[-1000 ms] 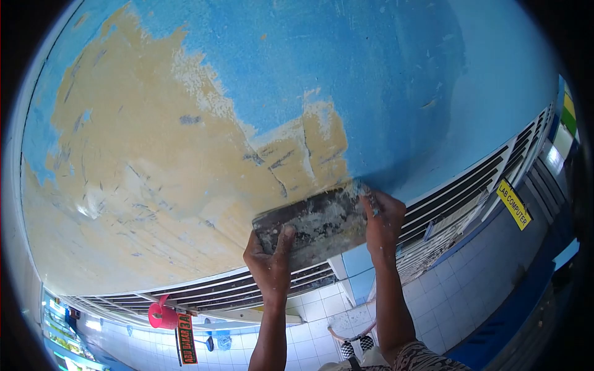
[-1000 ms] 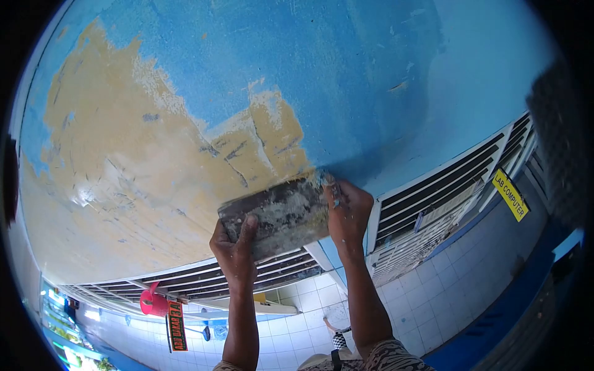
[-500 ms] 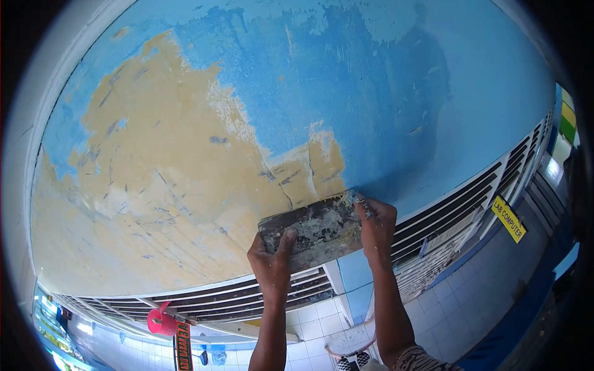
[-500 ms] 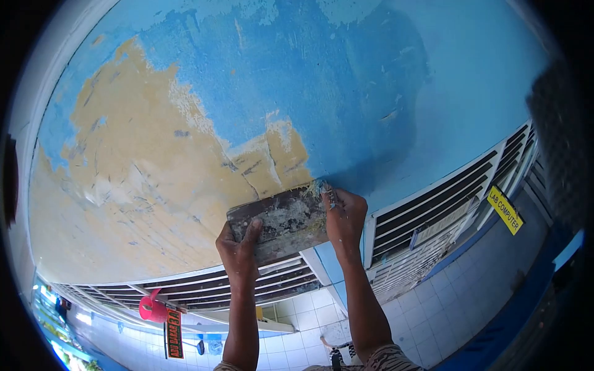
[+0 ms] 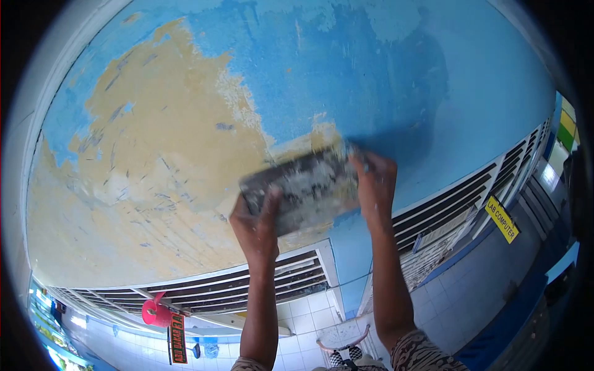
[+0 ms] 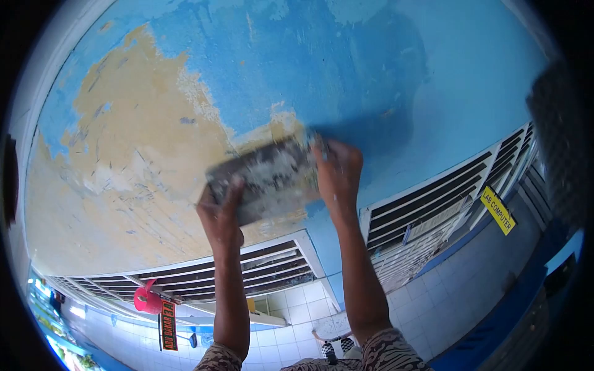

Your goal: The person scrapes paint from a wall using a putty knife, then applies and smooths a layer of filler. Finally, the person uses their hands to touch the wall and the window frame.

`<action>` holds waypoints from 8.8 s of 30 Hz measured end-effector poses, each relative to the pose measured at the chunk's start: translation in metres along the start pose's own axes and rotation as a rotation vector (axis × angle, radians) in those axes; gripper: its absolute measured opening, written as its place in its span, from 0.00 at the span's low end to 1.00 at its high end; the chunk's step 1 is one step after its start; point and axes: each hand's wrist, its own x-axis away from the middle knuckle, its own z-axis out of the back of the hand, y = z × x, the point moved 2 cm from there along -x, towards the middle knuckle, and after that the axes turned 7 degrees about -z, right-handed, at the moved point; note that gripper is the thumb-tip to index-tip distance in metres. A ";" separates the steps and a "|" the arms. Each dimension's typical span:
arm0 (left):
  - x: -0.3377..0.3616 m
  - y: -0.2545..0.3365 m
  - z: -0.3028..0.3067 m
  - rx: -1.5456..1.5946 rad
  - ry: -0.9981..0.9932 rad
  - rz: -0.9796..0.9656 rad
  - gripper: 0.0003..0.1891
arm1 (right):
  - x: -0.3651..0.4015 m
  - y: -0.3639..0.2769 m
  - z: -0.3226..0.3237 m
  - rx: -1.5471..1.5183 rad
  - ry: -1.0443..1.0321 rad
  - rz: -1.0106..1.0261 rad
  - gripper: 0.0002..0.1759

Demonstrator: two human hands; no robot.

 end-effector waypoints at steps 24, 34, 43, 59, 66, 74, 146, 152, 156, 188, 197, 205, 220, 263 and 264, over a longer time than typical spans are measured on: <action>0.268 -0.111 0.131 -0.911 -0.432 0.548 0.14 | 0.415 0.123 0.023 -0.203 -0.827 -0.407 0.29; 0.298 -0.104 0.189 -1.033 -0.290 0.656 0.14 | 0.486 0.254 0.101 0.751 -1.248 -0.689 0.25; 0.316 -0.107 0.156 -0.962 -0.361 0.700 0.15 | 0.435 0.118 0.028 -0.145 -1.082 -0.414 0.23; 0.303 -0.101 0.162 -0.894 -0.254 0.573 0.14 | 0.406 0.121 0.025 -0.102 -0.983 -0.148 0.27; 0.283 -0.073 0.166 -0.773 -0.112 0.470 0.12 | 0.417 0.160 0.018 0.181 -0.972 -0.171 0.30; 0.291 -0.085 0.167 -0.826 -0.094 0.535 0.12 | 0.402 0.117 0.004 0.075 -0.945 -0.152 0.31; 0.339 -0.096 0.190 0.281 0.106 1.002 0.23 | 0.295 0.162 -0.139 -0.843 -0.220 -1.471 0.23; 0.334 -0.102 0.197 0.265 0.114 1.013 0.20 | 0.304 0.193 -0.154 -0.782 -0.113 -1.591 0.23; 0.333 -0.106 0.196 0.250 0.122 1.042 0.20 | 0.298 0.190 -0.159 -0.861 -0.182 -1.641 0.20; 0.312 -0.099 0.154 -0.601 -0.074 0.183 0.19 | 0.426 0.138 -0.033 -0.361 -0.976 -0.962 0.21; 0.395 -0.202 0.204 -0.276 -0.407 0.998 0.34 | 0.370 0.075 0.005 -0.754 -0.918 -1.640 0.45; 0.348 -0.153 0.168 0.513 0.412 1.225 0.38 | 0.440 0.166 0.028 0.279 -1.285 0.023 0.29; 0.423 -0.171 0.233 -0.195 -0.180 1.029 0.34 | 0.433 0.247 0.016 0.325 -1.146 -0.416 0.08; 0.315 -0.316 0.229 -1.282 -0.599 0.482 0.48 | 0.398 0.328 -0.073 0.784 -1.106 0.382 0.47; 0.315 -0.315 0.228 -1.263 -0.577 0.484 0.47 | 0.399 0.329 -0.071 0.747 -1.126 0.355 0.48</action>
